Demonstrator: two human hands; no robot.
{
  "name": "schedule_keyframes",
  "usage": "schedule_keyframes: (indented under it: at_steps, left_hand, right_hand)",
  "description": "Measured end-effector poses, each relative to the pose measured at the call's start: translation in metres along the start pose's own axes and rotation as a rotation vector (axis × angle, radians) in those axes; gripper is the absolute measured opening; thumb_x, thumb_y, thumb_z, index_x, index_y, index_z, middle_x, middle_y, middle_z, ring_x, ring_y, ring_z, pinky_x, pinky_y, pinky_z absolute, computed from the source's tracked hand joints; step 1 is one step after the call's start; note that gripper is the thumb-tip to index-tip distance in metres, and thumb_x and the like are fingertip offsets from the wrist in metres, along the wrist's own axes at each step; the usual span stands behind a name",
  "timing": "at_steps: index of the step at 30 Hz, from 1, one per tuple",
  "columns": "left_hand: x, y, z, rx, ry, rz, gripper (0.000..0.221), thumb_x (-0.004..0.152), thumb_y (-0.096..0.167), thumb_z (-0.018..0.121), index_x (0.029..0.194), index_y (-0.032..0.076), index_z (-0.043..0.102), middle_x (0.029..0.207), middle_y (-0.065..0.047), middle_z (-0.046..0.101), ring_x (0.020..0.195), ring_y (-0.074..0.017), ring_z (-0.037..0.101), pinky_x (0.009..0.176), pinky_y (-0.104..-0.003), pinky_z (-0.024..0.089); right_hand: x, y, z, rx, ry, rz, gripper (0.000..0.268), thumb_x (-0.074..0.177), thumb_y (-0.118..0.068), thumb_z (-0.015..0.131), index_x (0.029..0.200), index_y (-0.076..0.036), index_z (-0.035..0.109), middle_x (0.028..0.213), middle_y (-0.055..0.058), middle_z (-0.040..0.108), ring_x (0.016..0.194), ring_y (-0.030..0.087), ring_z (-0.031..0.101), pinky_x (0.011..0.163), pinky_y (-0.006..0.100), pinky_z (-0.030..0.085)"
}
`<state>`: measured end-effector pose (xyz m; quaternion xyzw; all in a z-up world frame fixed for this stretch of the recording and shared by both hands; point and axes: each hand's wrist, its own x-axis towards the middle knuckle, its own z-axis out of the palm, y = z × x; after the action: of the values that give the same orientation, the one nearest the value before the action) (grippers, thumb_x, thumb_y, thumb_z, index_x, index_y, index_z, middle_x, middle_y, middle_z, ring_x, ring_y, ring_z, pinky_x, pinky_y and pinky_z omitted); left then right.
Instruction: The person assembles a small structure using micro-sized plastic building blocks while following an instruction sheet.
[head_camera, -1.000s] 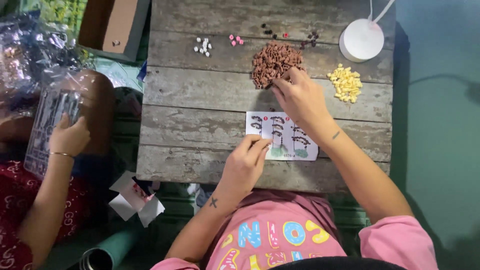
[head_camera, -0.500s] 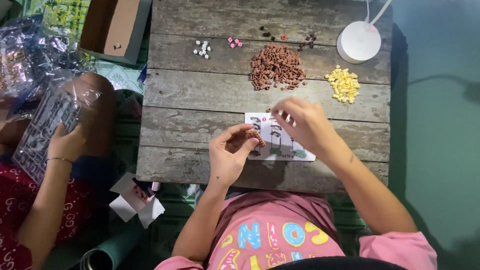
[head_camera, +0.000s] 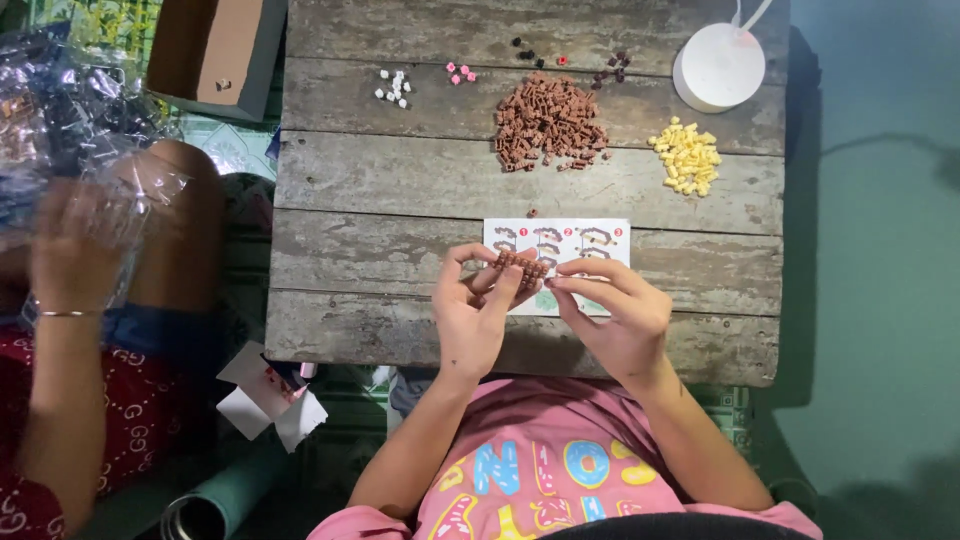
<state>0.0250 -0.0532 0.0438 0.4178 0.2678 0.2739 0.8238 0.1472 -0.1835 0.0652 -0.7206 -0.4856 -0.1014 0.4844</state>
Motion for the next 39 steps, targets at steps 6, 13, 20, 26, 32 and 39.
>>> schedule_keyframes:
  at_steps: [6,13,20,26,32,39]
  left_hand:
    - [-0.007,-0.002,0.009,0.052,0.01,0.062,0.029,0.106,0.002,0.077,0.122,0.0,0.053,0.125,-0.035,0.081,0.107,-0.0341,0.084,0.097,-0.051,0.073]
    - [-0.011,-0.008,0.004,0.069,-0.025,0.072,0.033,0.104,-0.002,0.078,0.127,0.001,0.054,0.131,-0.036,0.079,0.113,-0.0319,0.081,0.1,-0.047,0.071]
    - [-0.012,-0.005,0.005,0.089,-0.034,0.087,0.034,0.105,-0.001,0.077,0.13,0.001,0.054,0.135,-0.036,0.077,0.118,-0.0354,0.078,0.102,-0.045,0.069]
    - [-0.011,-0.008,0.004,0.122,-0.029,0.087,0.035,0.104,0.002,0.079,0.131,0.002,0.055,0.134,-0.036,0.078,0.117,-0.0371,0.078,0.1,-0.043,0.069]
    - [-0.012,-0.008,0.004,0.125,-0.02,0.068,0.035,0.104,0.003,0.079,0.13,0.003,0.055,0.134,-0.036,0.078,0.118,-0.0375,0.078,0.101,-0.043,0.069]
    - [-0.012,-0.007,0.005,0.116,-0.006,0.055,0.034,0.104,0.004,0.08,0.127,0.004,0.056,0.13,-0.033,0.08,0.116,-0.0352,0.078,0.099,-0.042,0.07]
  right_hand:
    - [-0.01,-0.003,0.008,-0.018,0.097,-0.082,0.016,0.089,0.007,0.094,0.098,-0.005,0.09,0.097,0.008,0.086,0.079,0.021,0.081,0.078,0.034,0.069]
    - [-0.007,-0.002,0.01,0.001,0.14,-0.149,0.013,0.092,0.009,0.091,0.096,-0.003,0.089,0.096,0.011,0.086,0.077,0.023,0.081,0.078,0.034,0.068]
    - [-0.007,-0.002,0.012,-0.022,0.131,-0.159,0.011,0.092,0.008,0.091,0.096,-0.002,0.089,0.097,0.012,0.086,0.077,0.023,0.082,0.074,0.034,0.068]
    - [-0.004,-0.004,0.01,-0.015,0.116,-0.158,0.011,0.092,0.011,0.089,0.097,0.001,0.088,0.098,0.015,0.085,0.078,0.024,0.082,0.074,0.035,0.068]
    - [-0.001,-0.006,0.01,-0.027,0.107,-0.172,0.012,0.092,0.013,0.088,0.097,0.002,0.087,0.098,0.016,0.085,0.079,0.025,0.083,0.074,0.035,0.069]
    - [0.002,-0.01,0.008,-0.087,0.092,-0.191,0.012,0.093,0.012,0.087,0.097,0.001,0.086,0.098,0.013,0.084,0.08,0.026,0.083,0.074,0.037,0.068]
